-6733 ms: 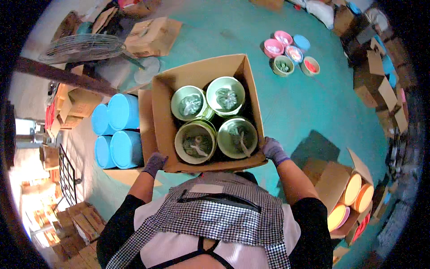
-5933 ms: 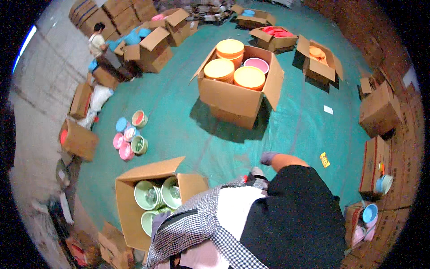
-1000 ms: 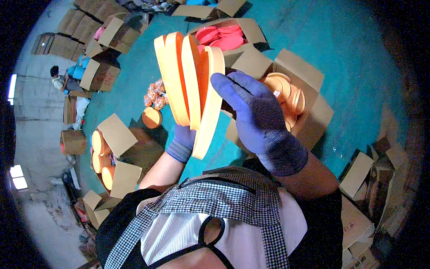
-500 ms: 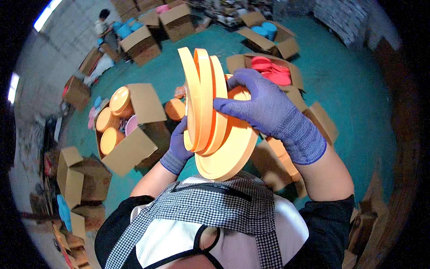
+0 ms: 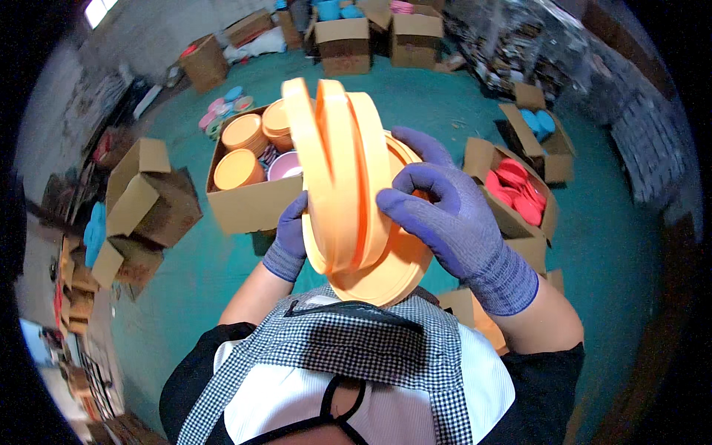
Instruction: The person transfers green circular objects from a white bowl into plastic bags, ties the bags, and places them into a cardboard box. The person then picks up yellow plastic lids from another box and stacks them.
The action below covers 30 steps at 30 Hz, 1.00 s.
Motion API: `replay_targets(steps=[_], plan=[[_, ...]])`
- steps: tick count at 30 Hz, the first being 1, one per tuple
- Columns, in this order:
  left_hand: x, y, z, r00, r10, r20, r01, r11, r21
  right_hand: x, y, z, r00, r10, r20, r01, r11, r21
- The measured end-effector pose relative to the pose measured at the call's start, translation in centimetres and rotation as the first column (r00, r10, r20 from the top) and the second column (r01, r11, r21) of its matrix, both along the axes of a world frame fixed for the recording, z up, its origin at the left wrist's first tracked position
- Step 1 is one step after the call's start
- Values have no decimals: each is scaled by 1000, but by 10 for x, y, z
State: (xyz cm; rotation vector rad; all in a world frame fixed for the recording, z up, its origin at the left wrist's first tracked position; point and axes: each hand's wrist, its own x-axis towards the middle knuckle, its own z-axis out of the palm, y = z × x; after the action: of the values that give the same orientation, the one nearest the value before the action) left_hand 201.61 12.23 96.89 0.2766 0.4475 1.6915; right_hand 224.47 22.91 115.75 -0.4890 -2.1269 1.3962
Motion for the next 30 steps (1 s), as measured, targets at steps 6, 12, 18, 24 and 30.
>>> replay_targets(steps=[6,12,18,24,30], plan=[[-35,8,12,995,49,-84,-47,998,32,-37,57,0,994,110,-15,-110,994,-8],[-49,29,23,957,228,-179,-225,974,38,-65,133,-9,939,342,-40,-340,939,52],[-41,23,38,854,399,-334,-431,902,-26,-112,179,-27,878,472,-78,-476,878,-55],[-44,13,41,756,547,-359,-593,805,-22,-153,189,-41,803,579,-140,-595,768,-236],[-69,11,63,649,641,-409,-705,709,-8,-192,176,-44,773,589,-235,-634,719,-285]])
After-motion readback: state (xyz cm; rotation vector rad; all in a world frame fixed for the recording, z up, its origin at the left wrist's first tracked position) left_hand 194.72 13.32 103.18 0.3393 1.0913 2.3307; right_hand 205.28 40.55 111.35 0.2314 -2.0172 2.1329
